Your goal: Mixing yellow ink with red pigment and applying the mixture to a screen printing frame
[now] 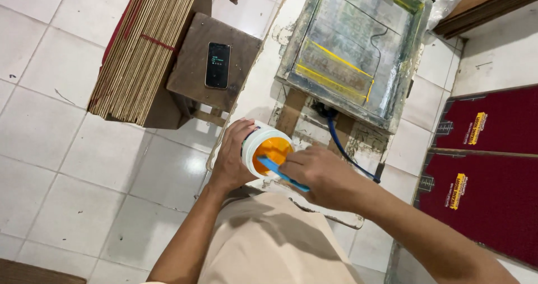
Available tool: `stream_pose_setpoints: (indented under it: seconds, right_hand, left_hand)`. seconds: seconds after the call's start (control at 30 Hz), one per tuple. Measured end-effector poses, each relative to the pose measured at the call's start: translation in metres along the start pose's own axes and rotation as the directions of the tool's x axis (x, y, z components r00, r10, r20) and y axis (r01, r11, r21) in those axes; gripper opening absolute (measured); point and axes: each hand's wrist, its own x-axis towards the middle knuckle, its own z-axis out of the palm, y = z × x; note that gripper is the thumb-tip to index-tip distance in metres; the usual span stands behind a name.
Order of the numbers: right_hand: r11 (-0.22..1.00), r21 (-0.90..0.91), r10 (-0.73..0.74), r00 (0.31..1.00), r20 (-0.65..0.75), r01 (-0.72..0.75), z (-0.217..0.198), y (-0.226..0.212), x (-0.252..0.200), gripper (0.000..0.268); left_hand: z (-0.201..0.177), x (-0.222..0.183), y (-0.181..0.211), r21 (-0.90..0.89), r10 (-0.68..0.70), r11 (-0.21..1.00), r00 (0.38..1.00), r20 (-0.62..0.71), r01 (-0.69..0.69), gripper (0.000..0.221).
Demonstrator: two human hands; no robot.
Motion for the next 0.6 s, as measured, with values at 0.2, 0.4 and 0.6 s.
stream_pose_setpoints:
  seconds: [0.2, 0.4, 0.6]
  right_hand:
    - [0.996, -0.062, 0.068, 0.997, -0.032, -0.070, 0.017, 0.021, -0.012, 0.006]
    - [0.986, 0.148, 0.094, 0.985, -0.145, -0.073, 0.007, 0.008, -0.020, 0.009]
    - [0.976, -0.183, 0.076, 0.969, -0.234, -0.121, 0.031, 0.035, -0.035, 0.010]
  left_hand:
    - [-0.001, 0.003, 0.001, 0.008, -0.008, 1.000, 0.999, 0.047, 0.008, 0.096]
    - [0.001, 0.017, -0.008, 0.051, 0.046, 0.997, 0.995, 0.089, -0.051, 0.092]
    - [0.008, 0.040, -0.010, 0.026, 0.072, 0.997, 0.982, 0.173, -0.077, 0.092]
